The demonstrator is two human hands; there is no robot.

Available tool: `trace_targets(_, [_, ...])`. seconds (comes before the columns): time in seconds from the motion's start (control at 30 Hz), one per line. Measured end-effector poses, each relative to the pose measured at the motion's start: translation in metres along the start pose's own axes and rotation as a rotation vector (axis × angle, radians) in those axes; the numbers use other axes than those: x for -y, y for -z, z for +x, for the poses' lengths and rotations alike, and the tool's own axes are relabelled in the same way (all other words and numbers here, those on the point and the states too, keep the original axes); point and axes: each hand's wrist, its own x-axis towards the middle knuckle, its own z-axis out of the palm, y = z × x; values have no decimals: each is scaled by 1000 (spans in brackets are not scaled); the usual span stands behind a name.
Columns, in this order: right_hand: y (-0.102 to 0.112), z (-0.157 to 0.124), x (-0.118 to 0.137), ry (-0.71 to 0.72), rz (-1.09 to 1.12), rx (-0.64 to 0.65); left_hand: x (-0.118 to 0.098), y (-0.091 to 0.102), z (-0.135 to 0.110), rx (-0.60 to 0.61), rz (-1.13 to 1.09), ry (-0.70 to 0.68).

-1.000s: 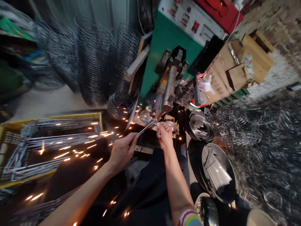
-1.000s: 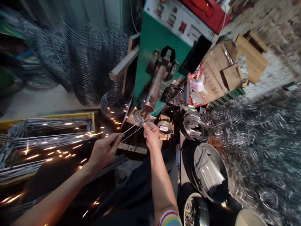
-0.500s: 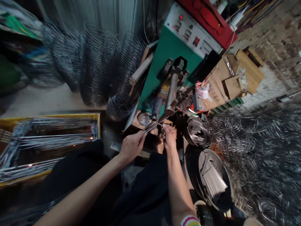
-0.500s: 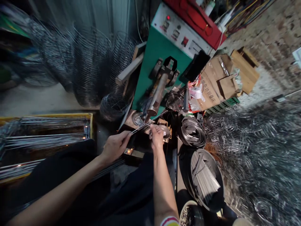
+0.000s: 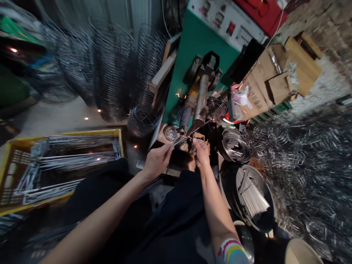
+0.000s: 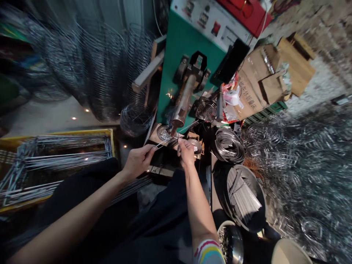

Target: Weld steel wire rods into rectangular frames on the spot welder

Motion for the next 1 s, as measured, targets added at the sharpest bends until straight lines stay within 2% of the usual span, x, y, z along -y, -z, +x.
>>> trace_targets(0.1, [14,-29,-12,-33,-99,5,5,5,-3,48,71,-101])
trace_targets(0.23, [36,-86,-36,-184,-326,131,21,26,-23,192,207,-256])
trace_targets(0.37, [61,-132,-37,-240,-488,103,47,74,-61,338,356,-370])
trace_targets(0.43, [80,-145,-27,-225,-549,80,61,105,-79,336,405,-346])
trace_targets(0.5, [106,-151,-17,-207,-627,3,79,138,-95,222,400,-197])
trace_targets(0.53, [120,-153,-13,-208,-661,-64,90,153,-101,119,371,-77])
trace_targets(0.63, [158,-153,-11,-223,-710,-175,134,193,-116,-337,133,384])
trace_targets(0.7, [173,-151,-15,-232,-637,-209,168,211,-125,-651,-69,673])
trace_targets(0.73, [177,-150,-18,-230,-580,-236,185,217,-130,-747,-125,770])
trace_targets(0.77, [179,-149,-21,-227,-520,-268,201,221,-136,-807,-166,848])
trace_targets(0.83, [180,-148,-25,-223,-423,-347,227,222,-149,-827,-190,955])
trace_targets(0.9, [178,-146,-26,-236,-364,-408,246,217,-162,-795,-208,1048])
trace_targets(1.0, [173,-144,-26,-238,-343,-440,263,203,-176,-688,-167,1148])
